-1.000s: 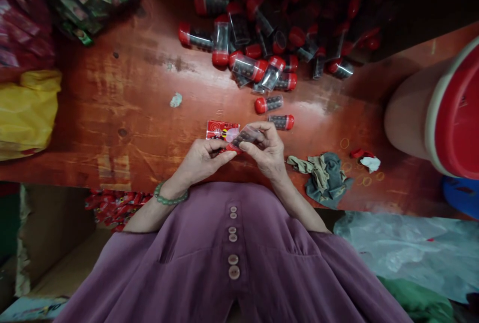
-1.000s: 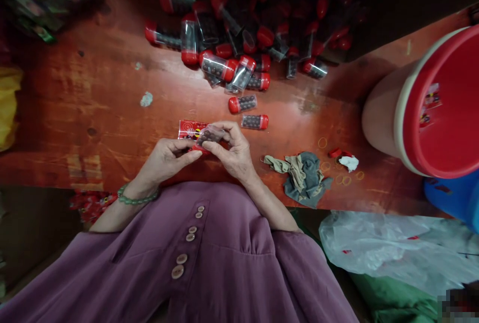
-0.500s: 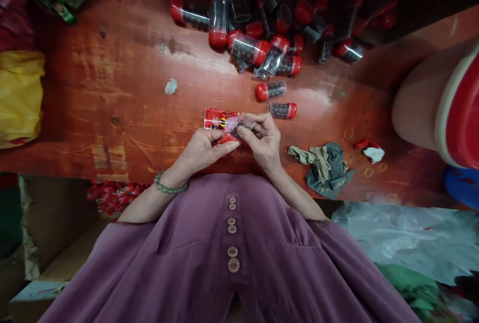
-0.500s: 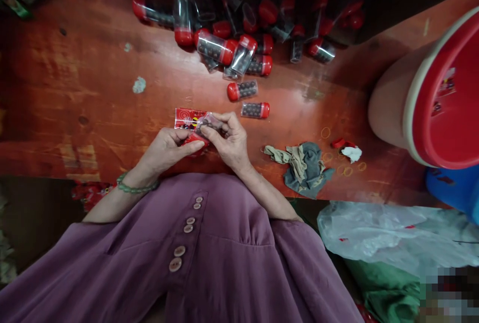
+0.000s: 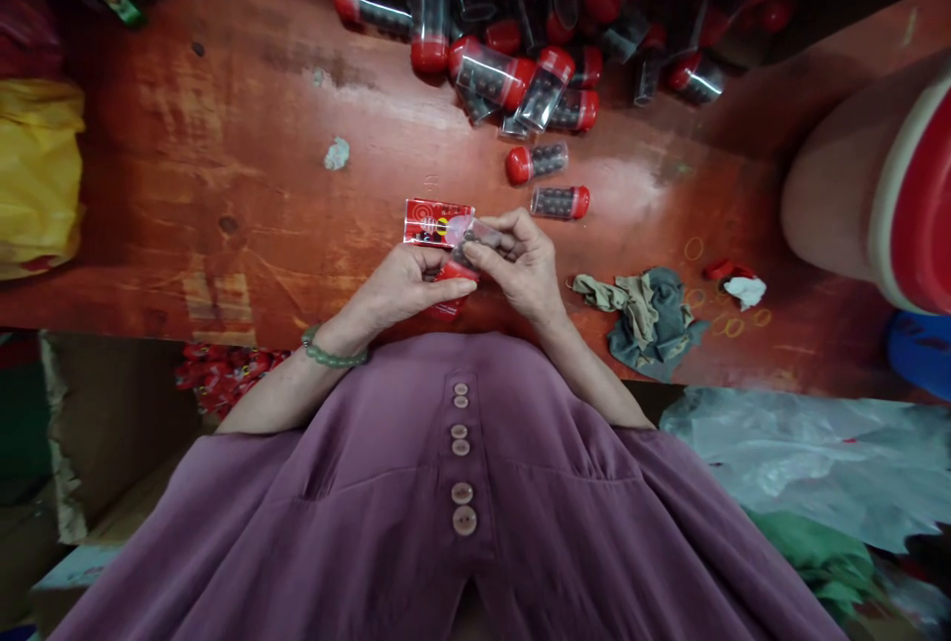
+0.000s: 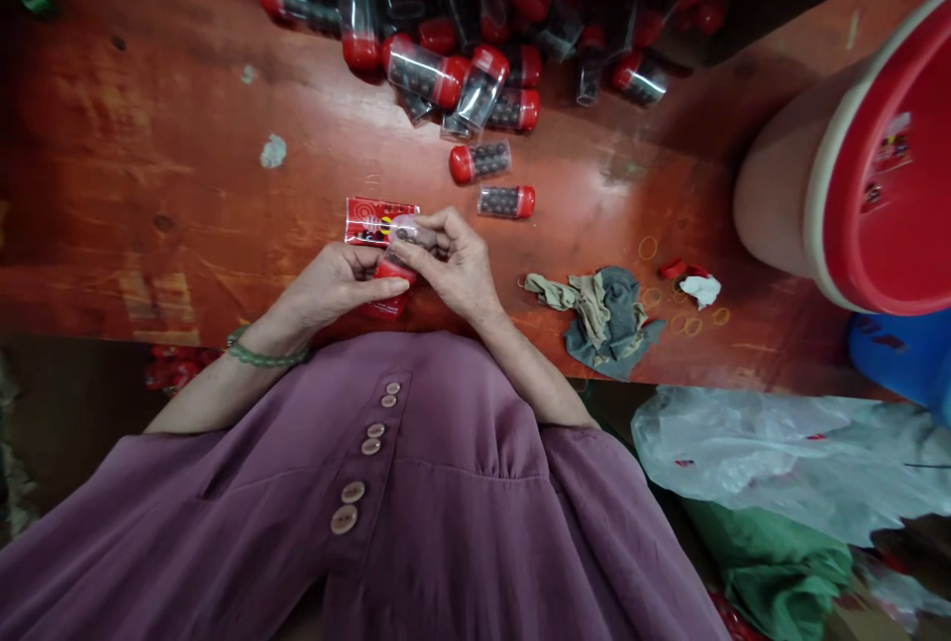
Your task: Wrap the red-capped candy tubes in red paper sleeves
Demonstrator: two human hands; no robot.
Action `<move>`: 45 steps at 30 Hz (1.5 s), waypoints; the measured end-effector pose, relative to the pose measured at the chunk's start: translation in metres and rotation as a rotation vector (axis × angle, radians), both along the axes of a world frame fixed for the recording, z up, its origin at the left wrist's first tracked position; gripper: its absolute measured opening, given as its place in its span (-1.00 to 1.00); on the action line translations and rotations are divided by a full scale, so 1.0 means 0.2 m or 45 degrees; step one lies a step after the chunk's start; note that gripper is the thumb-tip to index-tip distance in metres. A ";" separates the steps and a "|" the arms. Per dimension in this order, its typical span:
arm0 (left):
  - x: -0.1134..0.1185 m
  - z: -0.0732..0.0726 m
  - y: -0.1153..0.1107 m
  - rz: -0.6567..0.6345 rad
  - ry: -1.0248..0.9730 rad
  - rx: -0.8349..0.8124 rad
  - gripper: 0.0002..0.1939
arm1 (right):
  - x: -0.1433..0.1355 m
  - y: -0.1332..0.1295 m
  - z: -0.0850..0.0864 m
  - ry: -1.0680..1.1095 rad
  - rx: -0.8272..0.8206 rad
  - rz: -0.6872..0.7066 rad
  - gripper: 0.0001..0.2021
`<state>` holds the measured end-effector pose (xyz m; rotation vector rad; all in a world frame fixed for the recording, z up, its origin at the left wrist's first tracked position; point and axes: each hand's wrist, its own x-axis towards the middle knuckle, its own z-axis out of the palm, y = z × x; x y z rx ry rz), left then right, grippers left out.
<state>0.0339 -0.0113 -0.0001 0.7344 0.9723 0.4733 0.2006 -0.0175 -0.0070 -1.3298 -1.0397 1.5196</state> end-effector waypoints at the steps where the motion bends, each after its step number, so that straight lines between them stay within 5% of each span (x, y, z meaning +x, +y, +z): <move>1: 0.00 -0.01 -0.01 0.017 -0.042 -0.046 -0.65 | -0.01 -0.01 0.00 -0.003 0.009 -0.001 -0.59; 8: 0.05 -0.04 -0.08 -0.007 -0.388 -0.462 -0.56 | 0.03 -0.05 0.01 -0.098 0.072 0.026 -0.67; 17: 0.04 -0.03 -0.12 -0.020 -0.232 -0.336 -0.63 | 0.02 -0.09 0.01 -0.097 0.034 0.054 -0.70; 24: 0.14 -0.03 -0.18 0.250 -0.363 -0.400 -0.63 | 0.04 -0.15 0.00 -0.191 0.054 -0.011 -0.74; 35: 0.04 -0.03 -0.16 0.014 -0.304 -0.312 -0.62 | 0.06 -0.12 0.02 -0.126 -0.033 -0.049 -0.73; 45: 0.07 -0.07 -0.23 0.114 -0.286 -0.209 -0.65 | 0.11 -0.13 0.02 -0.077 -0.018 0.132 -0.75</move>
